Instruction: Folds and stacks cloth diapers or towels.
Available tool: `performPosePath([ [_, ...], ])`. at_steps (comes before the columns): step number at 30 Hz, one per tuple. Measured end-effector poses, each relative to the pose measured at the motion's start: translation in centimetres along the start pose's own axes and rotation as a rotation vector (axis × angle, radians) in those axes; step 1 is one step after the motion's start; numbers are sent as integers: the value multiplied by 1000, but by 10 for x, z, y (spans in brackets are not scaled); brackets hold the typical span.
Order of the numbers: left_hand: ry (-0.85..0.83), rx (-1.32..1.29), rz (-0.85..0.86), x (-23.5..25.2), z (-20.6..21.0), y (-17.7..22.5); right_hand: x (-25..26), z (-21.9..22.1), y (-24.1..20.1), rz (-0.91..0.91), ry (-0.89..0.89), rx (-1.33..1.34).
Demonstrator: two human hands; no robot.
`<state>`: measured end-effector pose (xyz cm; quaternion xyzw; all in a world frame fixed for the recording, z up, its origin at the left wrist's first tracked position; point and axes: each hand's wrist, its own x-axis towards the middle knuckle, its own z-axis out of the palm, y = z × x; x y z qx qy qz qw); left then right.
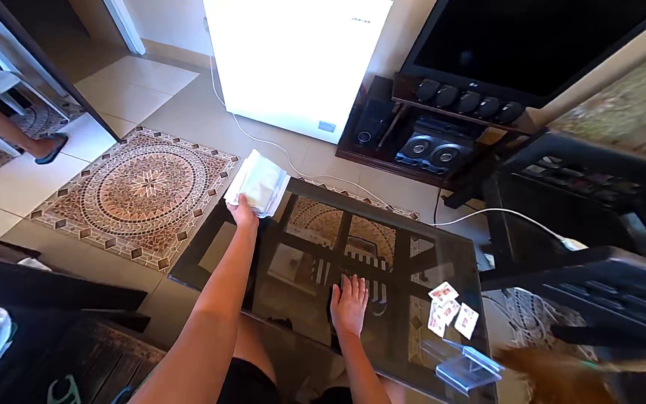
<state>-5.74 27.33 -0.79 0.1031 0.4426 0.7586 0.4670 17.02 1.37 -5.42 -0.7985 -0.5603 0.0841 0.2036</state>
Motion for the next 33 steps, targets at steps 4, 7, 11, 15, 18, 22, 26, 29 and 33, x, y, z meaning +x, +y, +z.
performPosePath([
  [4, 96, 571, 219, -8, -1, 11, 2, 0, -1, 3, -14, -16],
  [7, 68, 1137, 432, -18, 1, 38, 3, 0, -2, 16, -29, -30],
  [11, -140, 1526, 568, 5, 19, 56, 5, -1, -3, 28, -57, -39],
  [15, -306, 1727, 437, 25, 45, 75, 4, -1, -5, 28, -58, -70],
  [18, -396, 1885, 366, 39, 59, 77, 4, -2, -5, 35, -62, -79],
  [22, -401, 1809, 540, 52, 58, 70, 4, -4, -5, 29, -54, -54],
  [26, -894, 1752, 841, 76, 42, 46, 3, -2, -4, 13, -39, -75],
  [29, -951, 1913, 618, 97, 31, 36, 2, -1, -7, 8, -28, -77],
  [33, -1017, 1953, 438, 111, 39, 38, 1, 0, -7, -17, 16, -86],
])
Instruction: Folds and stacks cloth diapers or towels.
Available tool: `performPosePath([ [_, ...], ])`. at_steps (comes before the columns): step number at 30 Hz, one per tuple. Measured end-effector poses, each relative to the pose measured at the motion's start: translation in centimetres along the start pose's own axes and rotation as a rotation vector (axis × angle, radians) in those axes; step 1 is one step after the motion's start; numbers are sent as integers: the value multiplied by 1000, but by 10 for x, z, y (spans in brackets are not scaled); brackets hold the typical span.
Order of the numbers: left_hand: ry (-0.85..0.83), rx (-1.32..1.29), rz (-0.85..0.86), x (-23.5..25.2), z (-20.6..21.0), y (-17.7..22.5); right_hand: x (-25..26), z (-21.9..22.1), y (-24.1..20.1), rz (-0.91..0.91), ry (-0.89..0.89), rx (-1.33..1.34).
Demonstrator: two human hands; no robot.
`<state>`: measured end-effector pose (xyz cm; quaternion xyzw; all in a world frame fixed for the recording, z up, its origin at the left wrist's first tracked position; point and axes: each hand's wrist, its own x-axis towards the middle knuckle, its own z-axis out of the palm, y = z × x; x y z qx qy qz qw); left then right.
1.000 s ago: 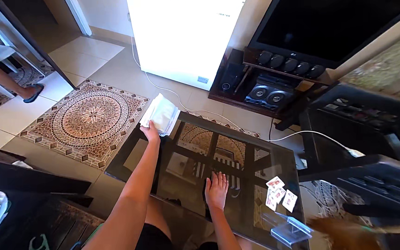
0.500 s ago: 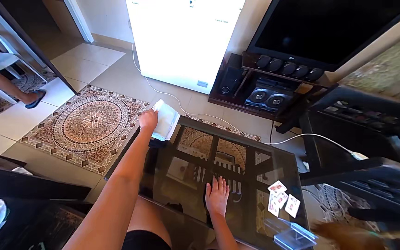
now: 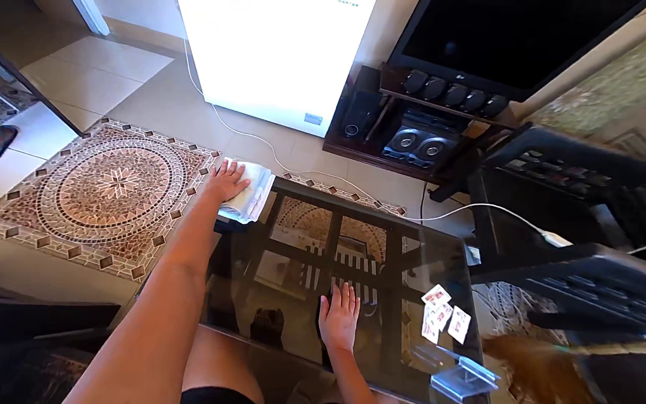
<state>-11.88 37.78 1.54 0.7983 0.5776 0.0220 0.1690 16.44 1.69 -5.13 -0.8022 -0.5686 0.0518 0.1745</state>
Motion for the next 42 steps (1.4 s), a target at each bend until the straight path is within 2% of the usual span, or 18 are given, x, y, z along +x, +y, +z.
performPosePath([
  [5, -7, 133, -52, -8, 0, 17, -3, 2, -2, -40, 116, 0],
  [8, -20, 92, -156, -17, -9, 36, -6, 1, -4, -68, 139, 14],
  [12, 128, -17, -209, -30, 1, 65, -5, 6, -1, -88, 160, -1],
  [14, 41, -135, -134, -65, -4, 76, -3, 6, 0, -93, 143, -9],
  [16, -163, -259, 9, -119, -18, 75, -3, 5, -2, -94, 126, -7],
  [18, -287, -340, 123, -186, -32, 60, -4, 0, -3, -75, 66, -1],
  [19, -315, -379, 109, -224, -40, 46, -4, -2, -3, -72, 49, 3],
  [21, -287, -351, -92, -300, -56, 14, -3, -1, -3, -59, 34, 12],
  [23, -129, -277, -352, -374, -65, -25, -2, -2, -2, -45, 44, 35],
  [25, 106, -176, -561, -452, -74, -55, -3, -3, 0, -44, 57, 61],
  [28, 474, -90, -707, -562, -83, -88, -4, -1, 5, -55, 61, 66],
  [31, 596, -75, -924, -639, -82, -124, -6, -2, 8, -72, 50, 61],
  [33, 558, -116, -1035, -665, -70, -149, -7, -3, 9, -87, 54, 68],
  [36, 513, -128, -1041, -670, -40, -180, -7, -3, 10, -85, 46, 60],
  [38, 505, -106, -994, -664, -35, -179, -7, -3, 9, -78, 32, 59],
  [42, 368, -100, -1009, -651, -35, -157, -9, -4, 11, -84, 41, 55],
])
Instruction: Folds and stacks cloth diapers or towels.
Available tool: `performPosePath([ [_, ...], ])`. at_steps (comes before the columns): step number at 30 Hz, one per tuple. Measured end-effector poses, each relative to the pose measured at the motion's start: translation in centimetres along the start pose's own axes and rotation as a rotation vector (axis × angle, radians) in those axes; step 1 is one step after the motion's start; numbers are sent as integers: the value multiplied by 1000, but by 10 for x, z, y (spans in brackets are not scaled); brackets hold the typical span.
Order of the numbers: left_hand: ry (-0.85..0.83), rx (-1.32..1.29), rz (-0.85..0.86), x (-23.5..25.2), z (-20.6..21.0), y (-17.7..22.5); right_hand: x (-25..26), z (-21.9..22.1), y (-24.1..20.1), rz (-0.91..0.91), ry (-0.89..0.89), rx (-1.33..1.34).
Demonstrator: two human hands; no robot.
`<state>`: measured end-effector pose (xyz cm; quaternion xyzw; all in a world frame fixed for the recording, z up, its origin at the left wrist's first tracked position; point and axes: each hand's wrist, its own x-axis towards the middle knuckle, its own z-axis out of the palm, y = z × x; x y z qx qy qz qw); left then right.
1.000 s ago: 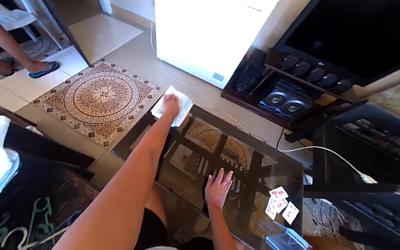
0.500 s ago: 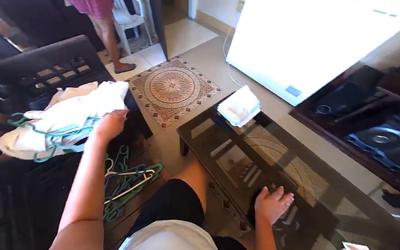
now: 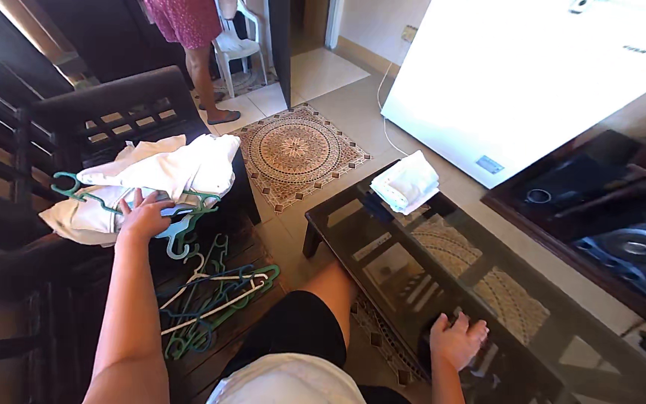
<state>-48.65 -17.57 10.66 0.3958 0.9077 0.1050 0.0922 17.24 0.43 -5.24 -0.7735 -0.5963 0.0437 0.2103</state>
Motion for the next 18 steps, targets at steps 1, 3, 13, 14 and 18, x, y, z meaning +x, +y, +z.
performPosePath([
  [1, -34, 11, -14, -3, 4, 3, -1, 0, 0, -5, 10, 7],
  [3, -37, 22, -15, -9, 12, 10, -2, 0, 0, -9, 28, 22],
  [13, 534, -232, 496, -43, -34, 164, -15, -21, -45, -337, 14, 218],
  [14, 490, -208, 607, -48, -32, 187, -20, -31, -62, -360, -59, 311],
  [18, 98, -195, 1006, -97, -4, 272, -46, -64, -123, -471, -258, 669],
])
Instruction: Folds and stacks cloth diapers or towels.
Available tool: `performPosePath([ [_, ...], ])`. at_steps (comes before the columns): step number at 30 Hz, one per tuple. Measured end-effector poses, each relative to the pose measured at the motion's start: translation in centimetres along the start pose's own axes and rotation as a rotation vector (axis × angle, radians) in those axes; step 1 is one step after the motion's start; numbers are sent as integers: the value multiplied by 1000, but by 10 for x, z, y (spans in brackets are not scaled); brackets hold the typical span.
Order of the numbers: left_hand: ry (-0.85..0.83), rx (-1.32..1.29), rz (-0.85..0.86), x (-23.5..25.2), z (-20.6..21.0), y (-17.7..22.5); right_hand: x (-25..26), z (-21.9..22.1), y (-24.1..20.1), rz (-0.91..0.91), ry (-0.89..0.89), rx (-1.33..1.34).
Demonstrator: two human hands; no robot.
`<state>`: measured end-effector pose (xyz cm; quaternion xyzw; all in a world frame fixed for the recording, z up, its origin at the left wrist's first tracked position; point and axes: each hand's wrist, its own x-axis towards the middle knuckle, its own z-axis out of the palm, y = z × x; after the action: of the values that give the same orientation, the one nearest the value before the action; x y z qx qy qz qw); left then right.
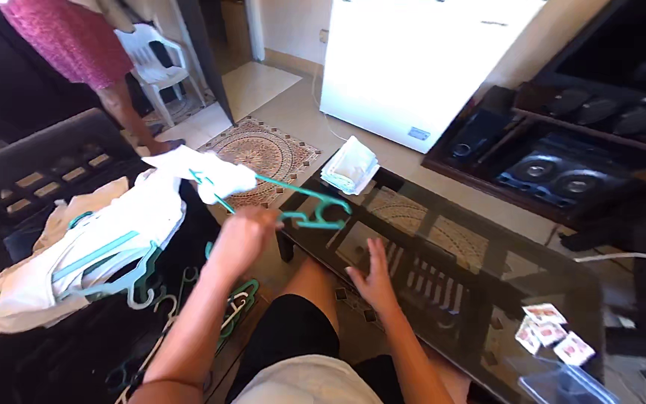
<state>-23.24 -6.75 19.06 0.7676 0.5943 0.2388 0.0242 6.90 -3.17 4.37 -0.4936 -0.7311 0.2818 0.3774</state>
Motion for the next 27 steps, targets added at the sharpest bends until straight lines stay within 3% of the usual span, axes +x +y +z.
performPosePath([
  [4, -167, -583, 320, 3, 24, 53, -8, 12, -30, -208, 52, 62],
  [6, -225, -850, 324, 3, 27, 57, -15, 11, -37, -198, 132, -9],
  [9, -236, -994, 197, 3, 25, 53, -24, -5, -42, -171, 164, -104],
  [15, -336, -813, 49, -13, 32, 65, -37, -18, -61, -226, -43, -308],
  [17, -322, -713, 2, -17, 34, 70, -43, -25, -78, -379, 53, -281],
  [19, -300, -570, -56, -18, 34, 69, -45, -41, -103, -481, 238, -64],
  [22, -336, -368, -211, -17, 33, 56, -42, -83, -124, -346, 424, 338],
  [27, -476, -185, -545, -30, 43, 21, -27, -124, -91, -191, 610, 448],
])
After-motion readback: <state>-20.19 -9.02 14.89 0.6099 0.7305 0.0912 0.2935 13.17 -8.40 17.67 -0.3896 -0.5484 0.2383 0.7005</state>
